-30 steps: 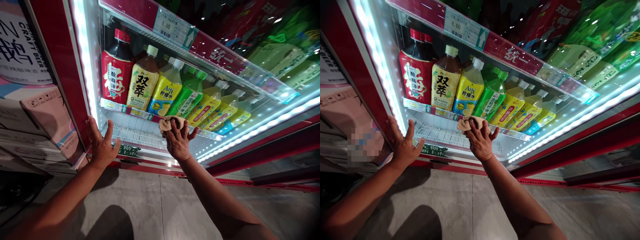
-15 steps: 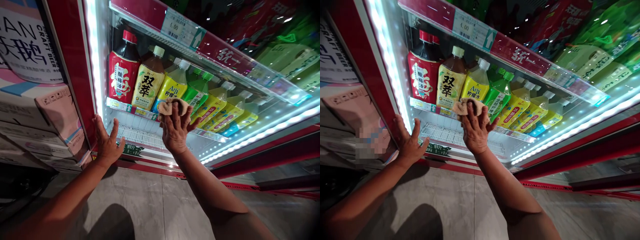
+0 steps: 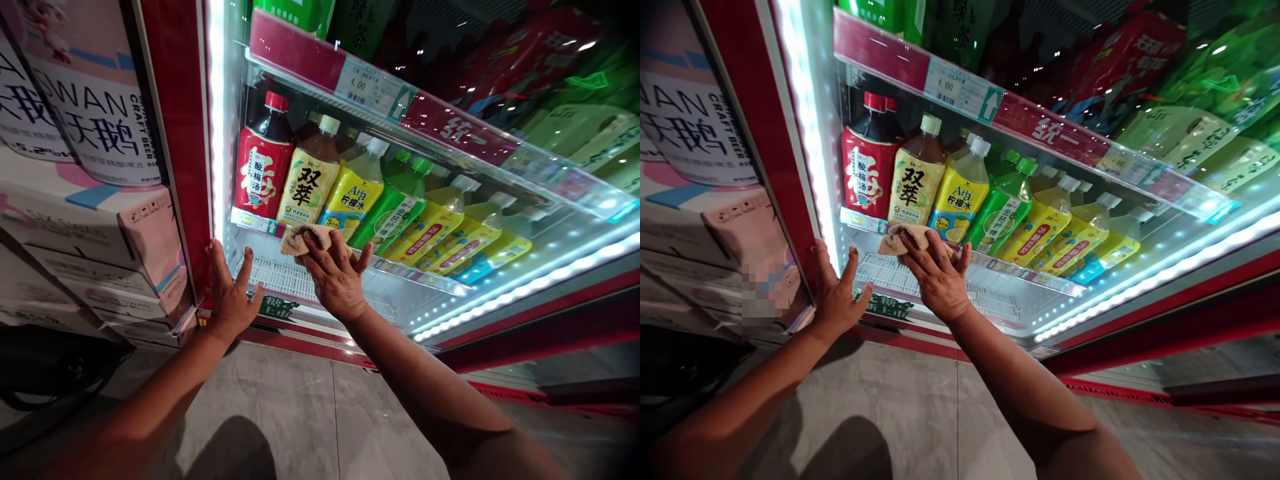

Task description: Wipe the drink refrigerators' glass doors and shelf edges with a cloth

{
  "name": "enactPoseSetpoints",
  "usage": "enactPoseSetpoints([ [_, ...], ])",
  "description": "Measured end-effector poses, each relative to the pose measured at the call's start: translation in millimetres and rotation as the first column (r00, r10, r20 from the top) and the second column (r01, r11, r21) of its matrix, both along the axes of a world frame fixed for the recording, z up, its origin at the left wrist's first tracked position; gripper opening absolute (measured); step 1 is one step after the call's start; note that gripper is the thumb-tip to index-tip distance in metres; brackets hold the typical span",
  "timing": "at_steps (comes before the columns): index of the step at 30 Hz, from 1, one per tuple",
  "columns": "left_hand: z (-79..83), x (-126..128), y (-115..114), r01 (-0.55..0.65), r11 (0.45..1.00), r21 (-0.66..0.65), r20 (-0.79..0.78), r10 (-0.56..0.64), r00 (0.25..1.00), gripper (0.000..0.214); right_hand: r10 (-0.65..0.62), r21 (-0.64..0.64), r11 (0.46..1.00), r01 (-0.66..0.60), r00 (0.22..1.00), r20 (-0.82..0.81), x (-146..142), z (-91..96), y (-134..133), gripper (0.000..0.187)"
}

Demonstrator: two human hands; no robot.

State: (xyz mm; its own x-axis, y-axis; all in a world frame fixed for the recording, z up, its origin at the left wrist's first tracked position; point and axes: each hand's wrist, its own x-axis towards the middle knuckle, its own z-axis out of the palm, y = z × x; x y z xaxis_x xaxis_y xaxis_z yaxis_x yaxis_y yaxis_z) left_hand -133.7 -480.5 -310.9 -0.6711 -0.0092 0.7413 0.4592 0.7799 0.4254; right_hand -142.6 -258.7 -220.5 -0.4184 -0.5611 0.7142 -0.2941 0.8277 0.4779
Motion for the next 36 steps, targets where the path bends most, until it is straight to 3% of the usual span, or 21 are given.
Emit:
enactPoseSetpoints([
  [6, -0.4, 0, -1, 0.005, 1.000, -0.007, -0.008, -0.005, 1.000, 0.103, -0.004, -0.102, 0.995, -0.001, 0.999, -0.050, -6, 13.3, -28, 0.042],
  [12, -2.9, 1, -6, 0.026, 1.000, -0.006, -0.018, -0.026, 0.999, 0.101, 0.128, 0.023, 0.991, -0.130, 0.989, 0.076, -5, 18.9, -29, 0.043],
  [17, -1.7, 1, -4, 0.006, 1.000, 0.016, -0.035, -0.005, 0.999, 0.101, 0.070, -0.129, 0.990, -0.063, 0.996, 0.052, -18, 29.7, -53, 0.050],
  [23, 2.1, 3, -5, -0.011, 0.999, 0.046, -0.049, 0.013, 0.999, 0.089, 0.139, 0.074, 0.986, -0.152, 0.978, 0.158, -20, 30.2, -89, 0.049],
  [28, -0.4, 3, -9, -0.042, 0.999, 0.030, -0.053, 0.043, 0.998, 0.077, 0.135, -0.044, 0.990, -0.132, 0.986, 0.099, -26, 45.3, -110, 0.050],
  [33, -6.9, 1, -12, -0.069, 0.996, 0.050, -0.013, 0.070, 0.997, 0.067, 0.226, 0.091, 0.961, -0.260, 0.934, 0.275, -31, 43.1, -118, 0.052],
  [36, -7.1, 1, -13, -0.053, 0.997, 0.053, -0.027, 0.055, 0.998, 0.067, 0.253, 0.076, 0.956, -0.283, 0.928, 0.275, -34, 43.0, -119, 0.049],
])
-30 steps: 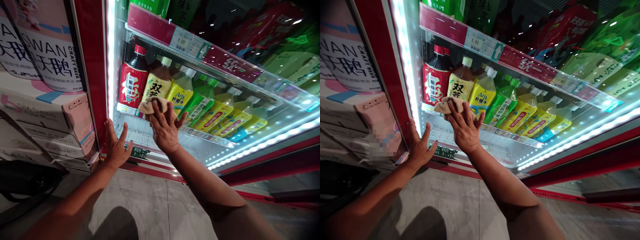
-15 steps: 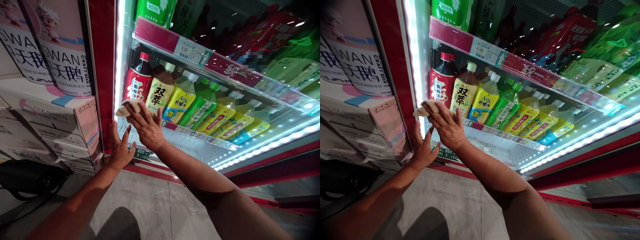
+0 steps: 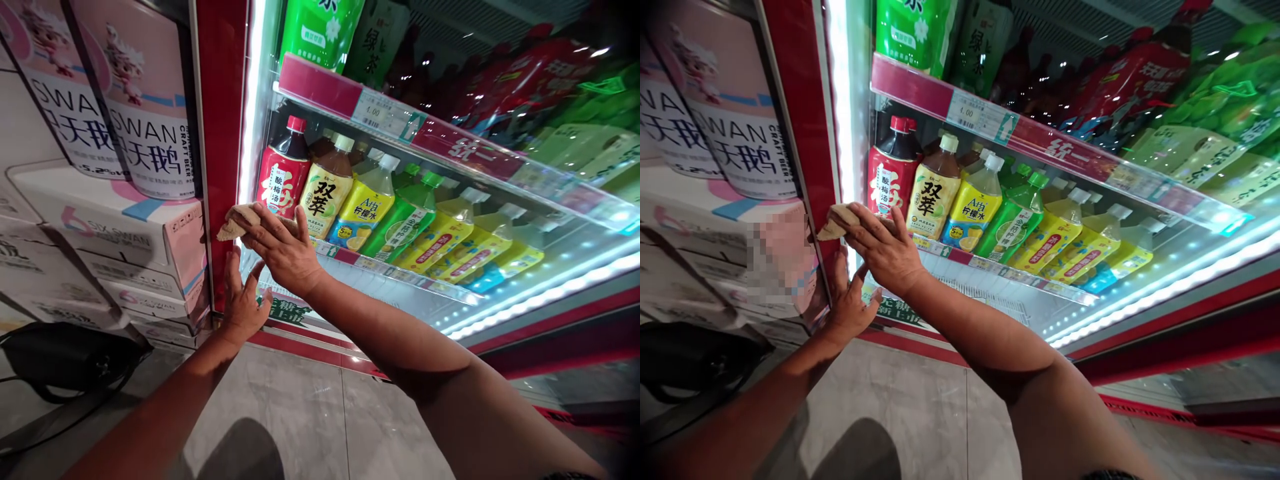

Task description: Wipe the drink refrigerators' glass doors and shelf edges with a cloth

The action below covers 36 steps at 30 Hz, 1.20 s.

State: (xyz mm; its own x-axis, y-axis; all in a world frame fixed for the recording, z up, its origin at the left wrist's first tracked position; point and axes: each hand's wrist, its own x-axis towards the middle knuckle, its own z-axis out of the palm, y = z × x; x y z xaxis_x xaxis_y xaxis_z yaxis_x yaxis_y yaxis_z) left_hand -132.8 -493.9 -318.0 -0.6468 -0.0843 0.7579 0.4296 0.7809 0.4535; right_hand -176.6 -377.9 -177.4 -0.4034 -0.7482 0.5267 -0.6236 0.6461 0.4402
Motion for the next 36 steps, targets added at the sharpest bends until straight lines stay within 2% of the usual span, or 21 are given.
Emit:
enactPoseSetpoints([
  [2, 1.0, 0, 2, -0.002, 1.000, 0.011, -0.001, 0.002, 1.000, 0.067, -0.036, -0.075, 0.996, 0.036, 0.999, 0.000, -3, 1.7, -8, 0.049],
  [4, 2.0, 0, 4, -0.018, 0.999, 0.038, 0.004, 0.018, 1.000, 0.069, -0.053, -0.098, 0.994, 0.054, 0.998, 0.017, -5, 2.9, -17, 0.051],
  [6, 3.2, -1, 7, -0.048, 0.997, 0.064, 0.002, 0.048, 0.999, 0.074, -0.016, -0.027, 0.999, 0.017, 0.999, 0.036, -5, 3.9, -20, 0.052],
  [9, 8.2, -1, 5, -0.089, 0.995, 0.052, -0.035, 0.091, 0.995, 0.077, 0.032, 0.059, 0.998, -0.033, 0.999, 0.018, -1, 10.7, -7, 0.050],
  [11, 15.3, -2, 1, -0.078, 0.997, 0.024, -0.083, 0.080, 0.993, 0.078, -0.010, -0.002, 1.000, 0.010, 0.999, -0.034, 2, 20.0, 6, 0.050],
  [14, 30.7, -10, -5, -0.051, 0.999, 0.008, -0.127, 0.052, 0.991, 0.090, -0.120, -0.171, 0.980, 0.105, 0.990, -0.080, 5, 33.0, 12, 0.053],
  [16, 40.4, -18, -6, -0.052, 0.998, 0.027, -0.125, 0.055, 0.991, 0.098, -0.144, -0.189, 0.973, 0.129, 0.987, -0.066, 6, 35.8, 9, 0.053],
  [21, 49.2, -32, -4, -0.060, 0.997, 0.058, -0.103, 0.066, 0.993, 0.098, -0.123, -0.010, 0.992, 0.122, 0.991, -0.057, 10, 32.3, 20, 0.050],
  [24, 48.6, -32, -3, -0.050, 0.997, 0.051, -0.114, 0.056, 0.992, 0.097, -0.148, -0.087, 0.987, 0.136, 0.977, -0.152, 10, 30.8, 34, 0.049],
  [27, 51.0, -30, -4, -0.063, 0.998, 0.026, -0.135, 0.065, 0.989, 0.100, -0.173, -0.172, 0.975, 0.137, 0.961, -0.217, 10, 21.5, 44, 0.048],
  [32, 58.4, -26, -5, -0.052, 0.999, 0.014, -0.137, 0.053, 0.989, 0.101, -0.089, -0.047, 0.996, 0.080, 0.967, -0.237, 20, 1.9, 72, 0.045],
  [36, 58.4, -27, -5, -0.047, 0.998, -0.048, -0.105, 0.042, 0.994, 0.102, -0.166, -0.147, 0.979, 0.138, 0.967, -0.195, 25, 3.8, 88, 0.048],
])
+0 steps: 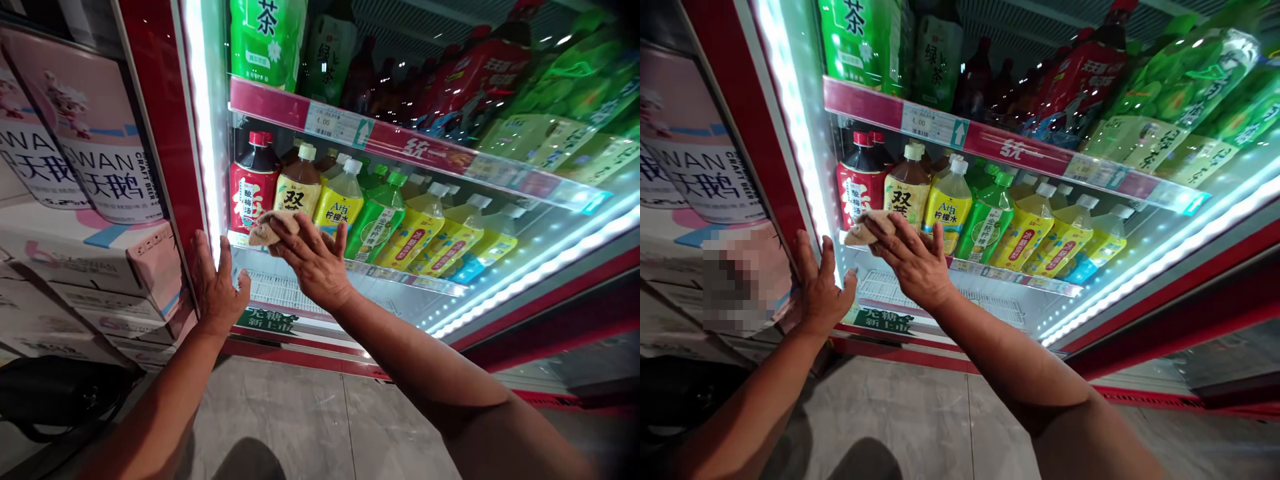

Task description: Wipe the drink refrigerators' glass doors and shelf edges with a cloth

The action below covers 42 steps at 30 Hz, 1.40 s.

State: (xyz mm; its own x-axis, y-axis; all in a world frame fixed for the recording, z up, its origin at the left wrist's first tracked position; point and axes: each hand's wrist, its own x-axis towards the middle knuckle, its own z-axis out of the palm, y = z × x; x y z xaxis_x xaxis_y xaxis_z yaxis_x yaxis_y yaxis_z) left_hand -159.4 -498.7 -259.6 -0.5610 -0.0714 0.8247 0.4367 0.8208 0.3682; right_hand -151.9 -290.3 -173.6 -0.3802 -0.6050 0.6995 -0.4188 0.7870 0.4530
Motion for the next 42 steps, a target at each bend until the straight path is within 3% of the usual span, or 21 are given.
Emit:
enactPoseSetpoints([
  [2, -1.4, -1, 0, -0.002, 1.000, -0.010, -0.005, 0.002, 1.000, 0.103, -0.029, -0.025, 0.999, 0.029, 0.999, 0.034, 1, -2.6, 4, 0.050],
  [7, -3.0, -3, -5, 0.041, 0.999, -0.024, -0.040, -0.042, 0.998, 0.104, -0.001, 0.084, 0.996, 0.002, 1.000, -0.013, 9, -22.2, 38, 0.044],
  [10, -1.5, -1, -8, 0.071, 0.997, -0.040, -0.019, -0.072, 0.997, 0.103, -0.082, 0.007, 0.997, 0.082, 0.993, -0.086, 14, -24.7, 59, 0.042],
  [13, 1.1, 2, -8, 0.081, 0.996, -0.026, 0.006, -0.081, 0.997, 0.101, -0.139, -0.083, 0.988, 0.129, 0.983, -0.119, 15, -25.4, 62, 0.040],
  [18, 3.3, 3, -8, 0.094, 0.995, -0.031, -0.021, -0.094, 0.995, 0.101, -0.099, -0.006, 0.995, 0.099, 0.988, -0.115, 21, -35.4, 81, 0.038],
  [21, 2.6, 4, -8, 0.096, 0.994, -0.045, -0.018, -0.097, 0.995, 0.101, -0.135, -0.048, 0.990, 0.129, 0.978, -0.156, 24, -36.7, 100, 0.036],
  [25, 2.2, 4, -5, 0.081, 0.997, -0.017, 0.013, -0.081, 0.997, 0.100, -0.186, -0.120, 0.979, 0.167, 0.968, -0.169, 24, -40.9, 104, 0.034],
  [30, 6.6, 6, -1, 0.082, 0.996, -0.016, 0.013, -0.082, 0.997, 0.098, -0.171, -0.041, 0.985, 0.167, 0.975, -0.144, 29, -49.0, 127, 0.034],
  [36, 9.8, 8, 1, 0.077, 0.997, -0.021, 0.031, -0.076, 0.997, 0.098, -0.279, -0.268, 0.939, 0.214, 0.932, -0.234, 26, -34.6, 135, 0.034],
  [39, 7.4, 6, 0, 0.060, 0.997, -0.045, 0.025, -0.059, 0.998, 0.102, -0.237, -0.204, 0.960, 0.194, 0.948, -0.214, 29, -38.6, 140, 0.034],
  [42, 4.8, 5, -3, 0.069, 0.997, -0.035, 0.046, -0.067, 0.997, 0.100, -0.239, -0.134, 0.967, 0.215, 0.950, -0.201, 35, -42.2, 162, 0.033],
])
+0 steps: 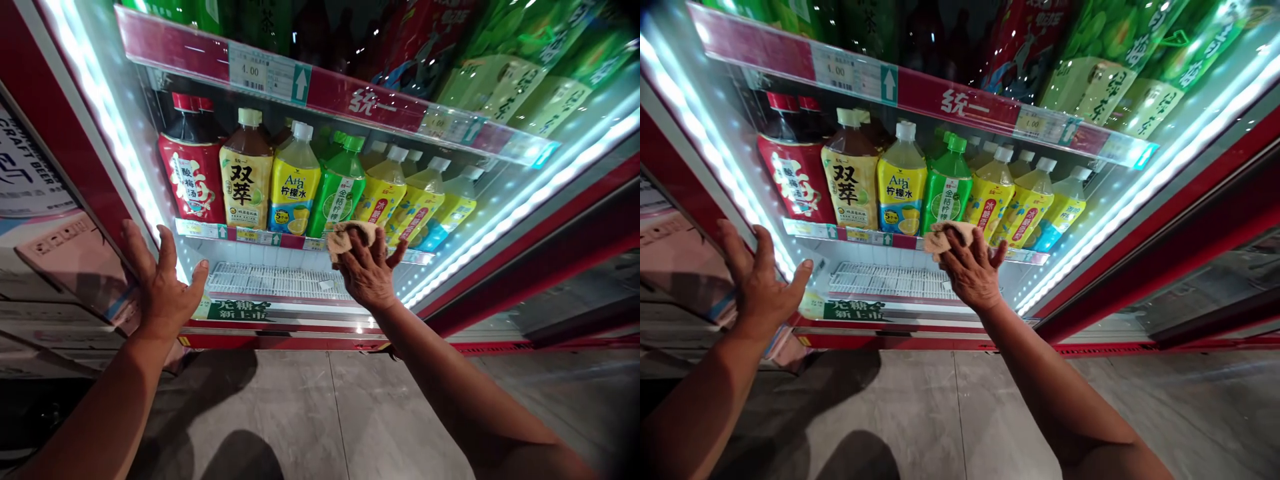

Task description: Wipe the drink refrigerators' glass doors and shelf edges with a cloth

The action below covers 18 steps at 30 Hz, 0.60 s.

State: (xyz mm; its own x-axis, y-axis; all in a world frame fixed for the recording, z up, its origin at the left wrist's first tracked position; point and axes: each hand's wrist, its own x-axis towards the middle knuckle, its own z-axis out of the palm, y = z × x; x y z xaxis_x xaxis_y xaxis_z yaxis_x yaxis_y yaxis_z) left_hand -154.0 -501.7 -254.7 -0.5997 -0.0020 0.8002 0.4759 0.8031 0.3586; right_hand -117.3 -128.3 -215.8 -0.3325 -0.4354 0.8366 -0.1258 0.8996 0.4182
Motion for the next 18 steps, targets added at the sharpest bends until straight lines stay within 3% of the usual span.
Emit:
enactPoseSetpoints([
  [5, -5.5, -5, -2, 0.000, 1.000, -0.022, -0.019, 0.000, 1.000, 0.108, -0.114, -0.206, 0.972, 0.111, 0.993, -0.006, 0, 5.4, 15, 0.040],
  [9, -9.4, -10, -4, -0.016, 1.000, -0.025, -0.038, 0.015, 0.999, 0.110, -0.142, -0.174, 0.971, 0.163, 0.981, 0.130, 2, -7.4, 16, 0.035],
  [11, -9.7, -11, -5, 0.001, 1.000, -0.025, -0.051, -0.003, 0.999, 0.107, -0.129, -0.158, 0.976, 0.147, 0.985, 0.117, 5, -13.4, 27, 0.033],
  [15, -7.8, -8, -5, 0.018, 1.000, -0.013, -0.047, -0.018, 0.999, 0.103, -0.131, -0.290, 0.947, 0.137, 0.991, 0.038, 5, -9.0, 43, 0.043],
  [18, -6.6, -8, -4, 0.006, 1.000, -0.021, -0.060, -0.007, 0.998, 0.104, -0.171, -0.352, 0.916, 0.192, 0.981, 0.089, 3, -7.3, 39, 0.048],
])
